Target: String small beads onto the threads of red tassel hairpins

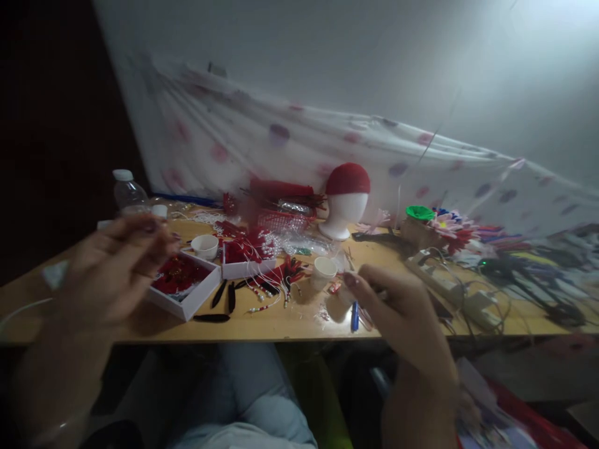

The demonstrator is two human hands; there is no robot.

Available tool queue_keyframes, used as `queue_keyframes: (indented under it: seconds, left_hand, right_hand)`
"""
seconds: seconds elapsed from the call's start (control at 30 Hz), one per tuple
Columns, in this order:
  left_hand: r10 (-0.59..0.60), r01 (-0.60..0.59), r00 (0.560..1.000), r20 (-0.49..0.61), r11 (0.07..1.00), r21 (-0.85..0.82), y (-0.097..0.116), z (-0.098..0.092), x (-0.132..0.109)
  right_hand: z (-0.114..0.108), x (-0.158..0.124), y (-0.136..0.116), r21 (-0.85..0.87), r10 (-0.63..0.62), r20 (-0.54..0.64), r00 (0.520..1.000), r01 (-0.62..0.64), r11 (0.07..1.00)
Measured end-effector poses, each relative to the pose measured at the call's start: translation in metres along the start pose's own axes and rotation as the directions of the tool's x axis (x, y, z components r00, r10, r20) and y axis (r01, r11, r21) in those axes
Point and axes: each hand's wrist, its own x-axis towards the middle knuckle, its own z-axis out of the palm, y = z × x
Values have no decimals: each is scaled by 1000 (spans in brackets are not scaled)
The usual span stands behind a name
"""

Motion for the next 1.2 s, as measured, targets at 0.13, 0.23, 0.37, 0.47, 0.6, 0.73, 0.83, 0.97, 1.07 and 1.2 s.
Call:
queue_keyframes:
  seconds: [0.13,0.23,0.37,0.47,0.6,0.73,0.83,0.97,1.07,1.2]
  left_hand:
    - [-171,203,952,254,973,-108,-16,28,-22]
    - [-221,273,904,366,957,-97,-27,35,-37]
    - [-251,334,848,468,937,-103,-41,38,-48]
    - [-254,346,850,461,930,-126,-47,41,-52]
    - [-268,357,869,416,922,-150,-49,45,-54]
    - [-289,369,880,377,916,-159,-49,46,-56]
    - [-302,371,885,354,917,-146,-50,48,-57]
    - [-294,366,877,379,921,-133,-51,51,-58]
    - [-287,369,870,402,918,-144,-52,51,-58]
    - [-312,400,855,415,906,-142,-54,47,-59]
  right_hand:
    - [26,13,-29,189,-189,150,970,159,969]
    - [45,20,-41,309,-217,202,955,148,939]
    - [74,25,-44,444,-191,223,956,74,893]
    - [93,27,-46,553,-196,226,954,40,832]
    - [105,27,-50,574,-246,228,942,74,816]
    - [104,23,-50,546,-305,289,907,105,831]
    - [106,19,-50,545,-260,286,922,66,836]
    - [113,14,-48,582,-229,188,955,80,809]
    - [117,14,-42,592,-179,119,977,75,802]
    - [118,17,-33,686,-43,57,997,-7,727]
